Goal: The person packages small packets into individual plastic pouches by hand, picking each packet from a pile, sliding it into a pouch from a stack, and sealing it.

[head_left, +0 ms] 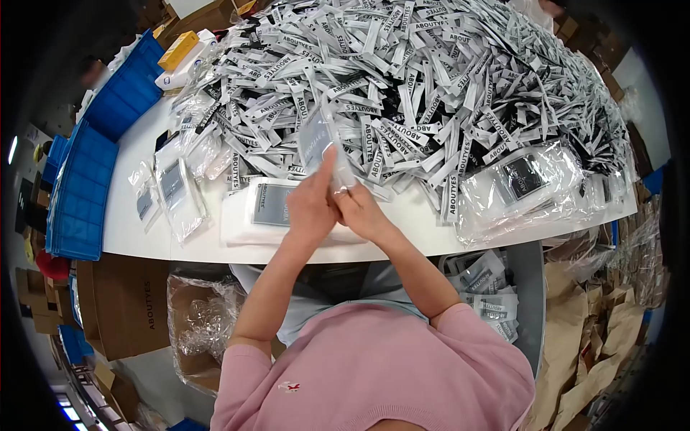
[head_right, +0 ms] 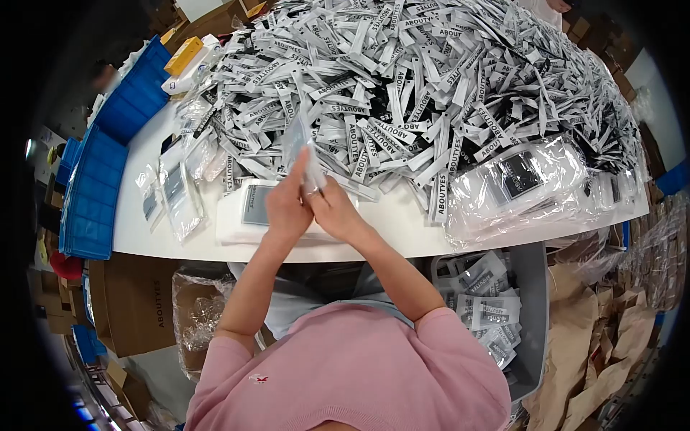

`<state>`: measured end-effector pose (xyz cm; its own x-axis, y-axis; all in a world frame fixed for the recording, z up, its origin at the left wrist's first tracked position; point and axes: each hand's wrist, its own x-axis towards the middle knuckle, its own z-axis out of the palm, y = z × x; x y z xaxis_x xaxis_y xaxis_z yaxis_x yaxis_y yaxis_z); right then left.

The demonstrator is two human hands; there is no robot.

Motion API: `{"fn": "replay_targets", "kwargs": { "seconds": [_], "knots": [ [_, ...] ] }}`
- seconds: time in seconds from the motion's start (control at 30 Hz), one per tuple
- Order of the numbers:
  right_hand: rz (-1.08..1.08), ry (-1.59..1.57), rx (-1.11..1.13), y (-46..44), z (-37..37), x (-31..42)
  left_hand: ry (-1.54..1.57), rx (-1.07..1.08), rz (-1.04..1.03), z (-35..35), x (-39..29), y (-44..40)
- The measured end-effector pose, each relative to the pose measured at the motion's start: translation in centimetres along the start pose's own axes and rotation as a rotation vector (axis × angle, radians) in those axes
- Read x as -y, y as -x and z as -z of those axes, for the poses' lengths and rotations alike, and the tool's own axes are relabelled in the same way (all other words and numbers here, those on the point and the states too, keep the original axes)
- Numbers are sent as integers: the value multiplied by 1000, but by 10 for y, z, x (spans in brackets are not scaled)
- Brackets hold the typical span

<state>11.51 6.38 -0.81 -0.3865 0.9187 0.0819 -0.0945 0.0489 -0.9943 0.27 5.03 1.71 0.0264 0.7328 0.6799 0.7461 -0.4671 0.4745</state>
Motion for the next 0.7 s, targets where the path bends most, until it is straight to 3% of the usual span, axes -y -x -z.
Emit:
{"fn": "replay_targets", "kwargs": {
  "seconds": [0.03,0.07,0.13,0.17,0.2,0.27,0.37,0.4,0.43,0.47,0.5,0.57,0.63,0.7],
  "knots": [
    [230,240,-96,6,-7,3,128,9,157,1,9,-1],
    [232,242,-103,5,-7,-1,133,11,152,3,12,-1],
    [451,449,-265,3,-7,0,4,188,29,13,4,0],
    [214,183,-260,12,-2,4,-26,206,-193,7,-1,8],
    [212,181,-256,12,3,-2,-29,206,-189,7,-5,8],
    [-6,19,-92,7,12,-17,-88,247,-51,12,-11,5],
    [-59,-213,-62,12,14,7,-40,301,-104,14,-15,2],
    [-145,8,-53,11,23,15,-16,328,-125,14,-17,4],
    [-151,7,-47,10,20,12,-149,415,-175,10,-23,9],
    [7,47,-142,8,17,8,-153,412,-169,12,-24,8],
    [165,86,-238,5,16,2,-95,516,-63,17,-28,2],
    [143,95,-203,6,23,-3,159,849,247,41,-40,-27],
    [61,40,-75,8,25,9,76,467,-148,47,-23,-38],
    [181,96,-94,5,26,1,-91,454,-363,53,-14,-63]
  ]
}}
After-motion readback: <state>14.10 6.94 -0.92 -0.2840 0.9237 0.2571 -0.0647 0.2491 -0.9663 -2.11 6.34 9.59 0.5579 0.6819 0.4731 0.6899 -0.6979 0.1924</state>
